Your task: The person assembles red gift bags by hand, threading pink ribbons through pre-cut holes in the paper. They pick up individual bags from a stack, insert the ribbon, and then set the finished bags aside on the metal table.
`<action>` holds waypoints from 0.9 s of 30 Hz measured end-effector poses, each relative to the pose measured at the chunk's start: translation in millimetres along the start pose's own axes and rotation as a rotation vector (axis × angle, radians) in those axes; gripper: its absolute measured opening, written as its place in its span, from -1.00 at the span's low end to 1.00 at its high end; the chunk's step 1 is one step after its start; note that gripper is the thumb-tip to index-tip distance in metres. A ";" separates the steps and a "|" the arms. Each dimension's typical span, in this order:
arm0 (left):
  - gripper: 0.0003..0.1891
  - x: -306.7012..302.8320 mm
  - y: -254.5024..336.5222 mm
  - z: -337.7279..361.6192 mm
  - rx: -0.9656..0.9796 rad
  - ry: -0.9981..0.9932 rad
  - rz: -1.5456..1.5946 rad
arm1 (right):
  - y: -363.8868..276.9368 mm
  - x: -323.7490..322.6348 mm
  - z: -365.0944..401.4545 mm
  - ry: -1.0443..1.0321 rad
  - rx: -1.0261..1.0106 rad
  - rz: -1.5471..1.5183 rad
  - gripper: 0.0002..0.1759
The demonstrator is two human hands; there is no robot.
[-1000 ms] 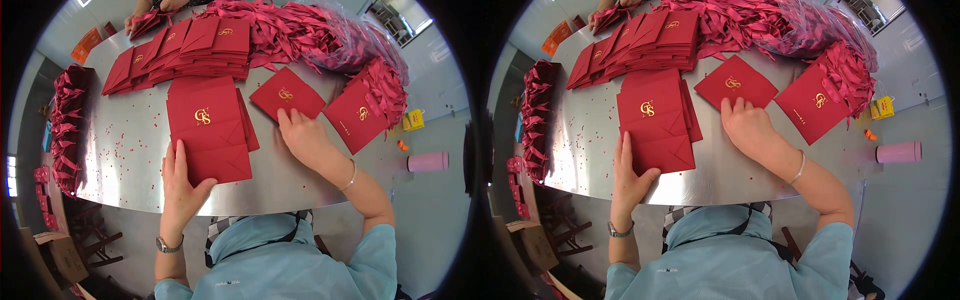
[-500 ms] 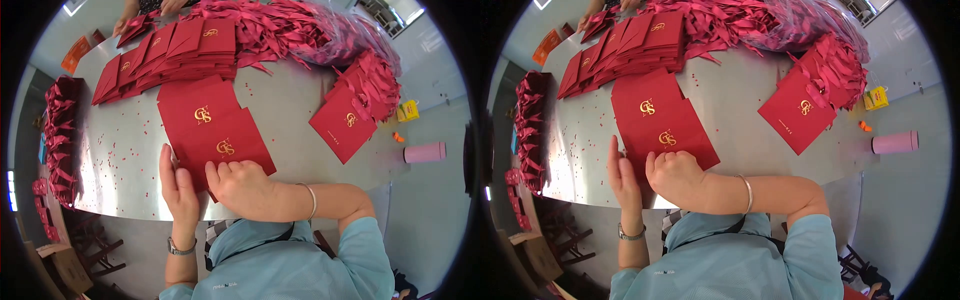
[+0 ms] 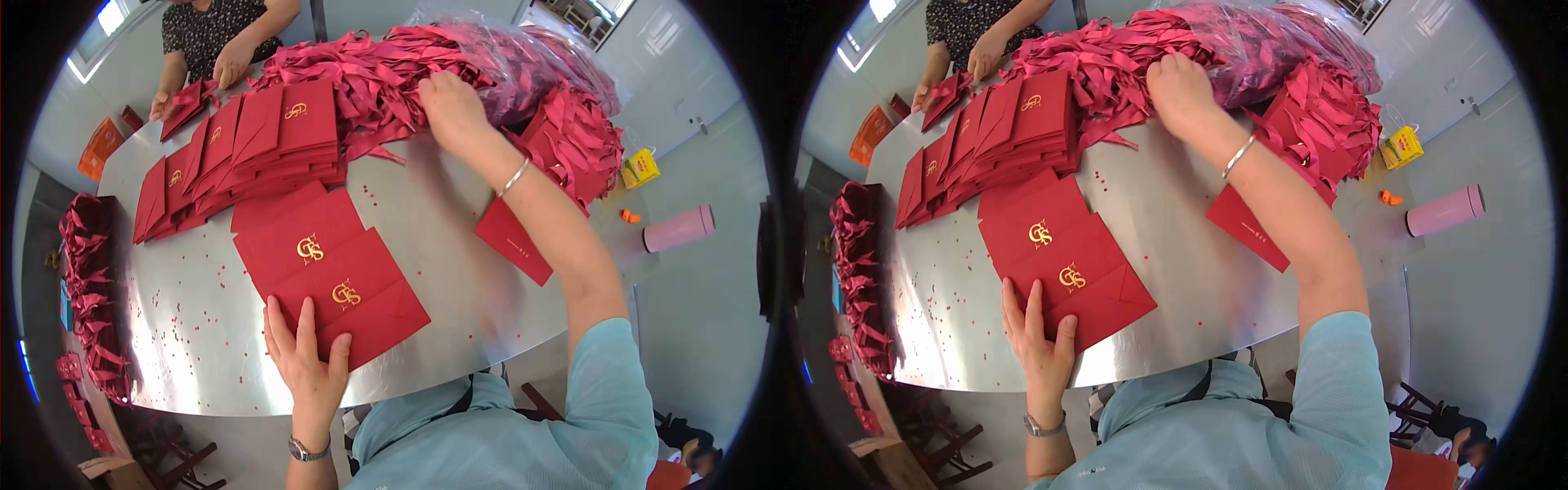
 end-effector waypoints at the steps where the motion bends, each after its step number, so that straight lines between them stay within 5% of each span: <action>1: -0.32 0.3 0.0 -0.1 0.005 -0.001 0.000 | 12.0 -0.1 -6.0 -0.063 0.040 -0.011 -0.77; 6: -0.33 0.4 -2.3 -1.5 0.004 -0.009 0.004 | 72.8 2.7 -15.6 -0.357 0.339 0.092 -0.65; 10: -0.37 -1.7 -0.4 -1.7 -0.013 -0.014 -0.007 | 95.9 44.0 -3.8 -0.600 0.346 -0.027 -0.45; 13: -0.37 -2.3 -1.2 -0.9 -0.008 -0.004 -0.003 | 98.3 52.6 -1.4 -0.489 0.408 -0.036 -0.41; 23: -0.35 -1.3 -3.3 -0.6 0.014 0.009 0.034 | 75.7 45.7 -25.3 -0.376 0.176 0.116 -0.75; 27: -0.35 -2.2 -2.8 1.0 0.010 0.015 0.047 | 64.8 -27.4 -37.3 -0.250 0.148 0.077 -0.78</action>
Point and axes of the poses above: each hand's wrist, its own z-axis away from the middle knuckle, its own x-axis out of the palm, y = z × x, the point moved 10 cm from there along -z, towards the middle knuckle, and after that the axes turned 11 degrees about -y, right-handed, at the moved point
